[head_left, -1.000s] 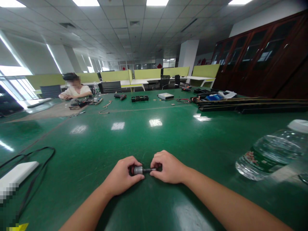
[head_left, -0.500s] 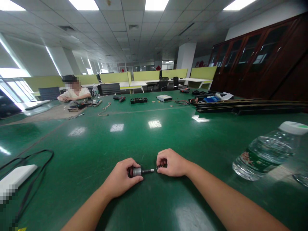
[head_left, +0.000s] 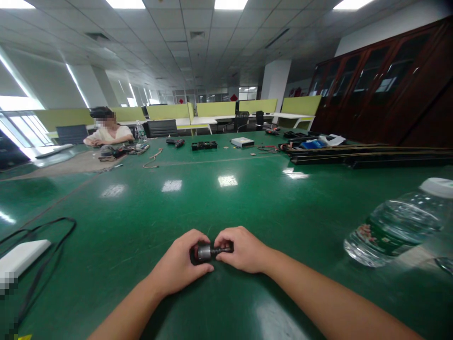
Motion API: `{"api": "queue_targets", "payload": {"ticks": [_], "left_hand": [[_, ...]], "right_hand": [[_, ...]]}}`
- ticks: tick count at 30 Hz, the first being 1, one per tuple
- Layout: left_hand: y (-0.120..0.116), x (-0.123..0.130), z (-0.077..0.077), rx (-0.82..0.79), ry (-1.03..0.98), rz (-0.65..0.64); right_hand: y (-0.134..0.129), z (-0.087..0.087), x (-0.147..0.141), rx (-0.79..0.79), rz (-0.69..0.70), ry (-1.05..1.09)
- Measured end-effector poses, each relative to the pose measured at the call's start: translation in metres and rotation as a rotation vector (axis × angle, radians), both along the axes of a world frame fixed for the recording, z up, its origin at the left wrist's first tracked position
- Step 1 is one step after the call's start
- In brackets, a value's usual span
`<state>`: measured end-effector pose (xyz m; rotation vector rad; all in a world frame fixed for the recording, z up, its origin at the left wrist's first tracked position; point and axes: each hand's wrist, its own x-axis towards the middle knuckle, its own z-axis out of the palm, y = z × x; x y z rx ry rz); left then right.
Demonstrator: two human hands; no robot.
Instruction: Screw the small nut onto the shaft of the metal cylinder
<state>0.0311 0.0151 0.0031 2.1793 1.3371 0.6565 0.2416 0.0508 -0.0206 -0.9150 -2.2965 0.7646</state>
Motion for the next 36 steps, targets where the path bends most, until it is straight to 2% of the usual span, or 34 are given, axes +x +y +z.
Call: {"api": "queue_targets", "payload": {"ticks": [4,9,17,31,36], "left_hand": [[0.0007,-0.0007,0.0004,-0.002,0.028,-0.006],[0.0002,-0.0001,0.0012,-0.027,0.055,-0.016],[0.0010,-0.0027,-0.0025,-0.032,0.027,-0.008],[0.0023,-0.0037,-0.0033,-0.046,-0.030,0.006],[0.0025,-0.0040,-0.0021,-0.018,-0.012,-0.030]], "right_hand": [[-0.0008,0.0006,-0.0001,0.131,0.033,-0.059],[-0.0013,-0.0013,-0.0022,0.177,0.050,-0.081],[-0.0013,-0.0019,-0.0014,0.189,0.073,-0.094],[-0.0025,0.0032,0.0010,0.184,0.029,-0.143],[-0.0021,0.0032,0.0020,0.188,0.022,-0.136]]}}
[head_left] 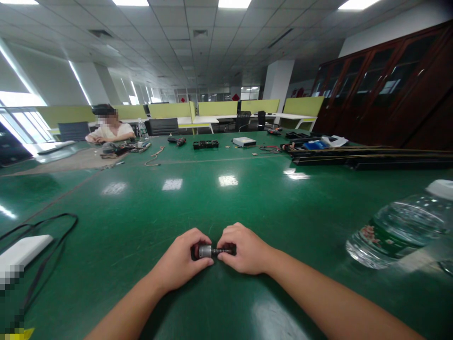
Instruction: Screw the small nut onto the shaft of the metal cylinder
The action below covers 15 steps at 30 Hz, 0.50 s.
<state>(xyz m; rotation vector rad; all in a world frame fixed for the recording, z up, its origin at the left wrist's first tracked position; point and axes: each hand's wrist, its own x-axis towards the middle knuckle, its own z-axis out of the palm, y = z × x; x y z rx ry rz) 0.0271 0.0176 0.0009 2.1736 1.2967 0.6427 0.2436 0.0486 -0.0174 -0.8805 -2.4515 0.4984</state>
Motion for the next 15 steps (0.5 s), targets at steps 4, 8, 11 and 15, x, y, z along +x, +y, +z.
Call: {"api": "queue_targets", "payload": {"ticks": [4,8,11,15], "left_hand": [[-0.0005,0.0003,0.0000,0.003,0.006,0.004],[-0.0007,0.0006,-0.0005,0.007,0.004,0.007],[-0.0006,0.0006,-0.0009,0.002,0.001,0.013],[-0.0006,0.0003,-0.0012,0.002,-0.001,0.025]], "right_hand": [[0.0007,-0.0006,0.0015,0.001,-0.002,0.007],[0.0021,-0.0013,0.0029,0.003,-0.003,0.005],[0.0036,-0.0017,0.0042,0.001,-0.006,0.018],[0.0047,-0.0009,0.0060,-0.011,-0.021,0.027]]}}
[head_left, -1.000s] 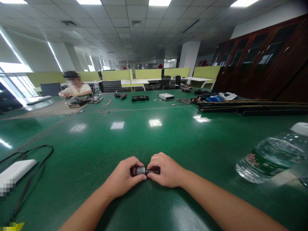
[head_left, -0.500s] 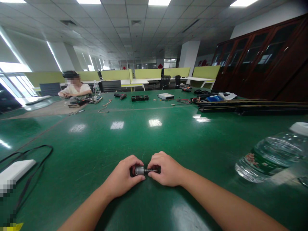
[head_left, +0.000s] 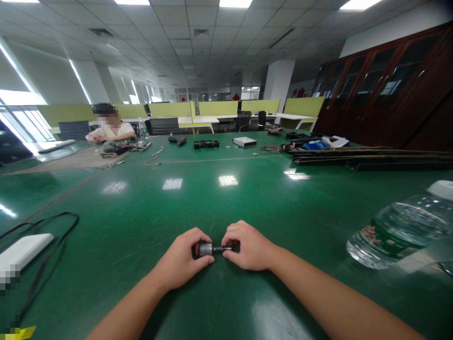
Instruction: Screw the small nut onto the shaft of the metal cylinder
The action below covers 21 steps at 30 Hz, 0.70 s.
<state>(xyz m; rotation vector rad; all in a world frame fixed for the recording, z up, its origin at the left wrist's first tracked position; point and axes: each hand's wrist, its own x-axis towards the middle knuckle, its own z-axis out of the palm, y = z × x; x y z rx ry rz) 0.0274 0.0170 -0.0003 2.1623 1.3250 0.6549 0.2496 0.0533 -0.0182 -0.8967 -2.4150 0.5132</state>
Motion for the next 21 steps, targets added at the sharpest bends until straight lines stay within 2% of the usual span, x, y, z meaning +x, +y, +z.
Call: {"api": "queue_targets", "payload": {"ticks": [21], "left_hand": [[0.0023,-0.0012,-0.0020,-0.017,0.022,0.020]], "right_hand": [[-0.0011,-0.0010,0.0012,-0.053,-0.029,0.002]]}}
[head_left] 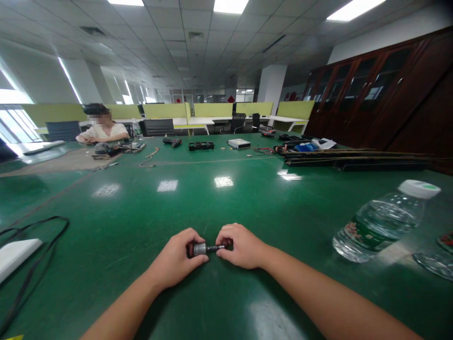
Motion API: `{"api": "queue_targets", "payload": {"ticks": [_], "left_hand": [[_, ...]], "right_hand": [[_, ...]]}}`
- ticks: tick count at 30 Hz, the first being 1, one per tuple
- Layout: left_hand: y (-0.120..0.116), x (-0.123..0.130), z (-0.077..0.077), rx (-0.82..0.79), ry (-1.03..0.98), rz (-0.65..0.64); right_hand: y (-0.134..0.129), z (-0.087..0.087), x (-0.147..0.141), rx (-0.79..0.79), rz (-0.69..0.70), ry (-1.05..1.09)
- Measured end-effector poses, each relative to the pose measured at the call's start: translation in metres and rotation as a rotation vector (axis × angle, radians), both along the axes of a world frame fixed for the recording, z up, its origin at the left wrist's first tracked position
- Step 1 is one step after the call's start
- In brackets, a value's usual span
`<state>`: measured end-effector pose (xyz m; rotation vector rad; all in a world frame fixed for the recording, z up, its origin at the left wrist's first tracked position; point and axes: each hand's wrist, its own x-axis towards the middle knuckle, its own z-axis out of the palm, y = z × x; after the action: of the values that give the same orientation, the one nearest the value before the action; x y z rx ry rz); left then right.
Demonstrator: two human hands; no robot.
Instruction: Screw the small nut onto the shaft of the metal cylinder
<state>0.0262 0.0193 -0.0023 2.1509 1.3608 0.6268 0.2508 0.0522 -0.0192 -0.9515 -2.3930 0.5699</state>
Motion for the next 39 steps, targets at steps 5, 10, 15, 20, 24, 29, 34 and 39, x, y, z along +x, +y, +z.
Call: {"api": "queue_targets", "payload": {"ticks": [5,10,15,20,24,29,34,39], "left_hand": [[0.000,0.000,0.000,0.000,-0.012,-0.005],[0.000,0.000,-0.001,-0.014,-0.015,0.000],[-0.001,0.001,-0.001,-0.025,-0.010,0.004],[0.001,0.002,-0.001,-0.030,-0.003,-0.001],[0.000,0.002,-0.001,-0.022,-0.004,-0.002],[-0.001,0.002,0.000,-0.030,-0.001,0.001],[0.000,0.002,0.001,-0.032,-0.007,0.003],[0.000,0.002,0.000,-0.031,0.004,0.005]], "right_hand": [[-0.007,-0.004,0.001,-0.008,-0.042,0.038],[-0.012,-0.005,0.004,-0.007,-0.036,0.037],[-0.009,-0.002,0.008,-0.020,0.005,0.031],[-0.009,-0.002,0.009,-0.011,-0.009,0.036],[-0.010,-0.002,0.009,0.000,-0.035,0.032],[-0.010,-0.002,0.012,0.004,-0.067,0.038],[-0.011,-0.001,0.013,-0.006,-0.078,0.028],[-0.011,-0.001,0.013,0.003,-0.077,0.039]]}}
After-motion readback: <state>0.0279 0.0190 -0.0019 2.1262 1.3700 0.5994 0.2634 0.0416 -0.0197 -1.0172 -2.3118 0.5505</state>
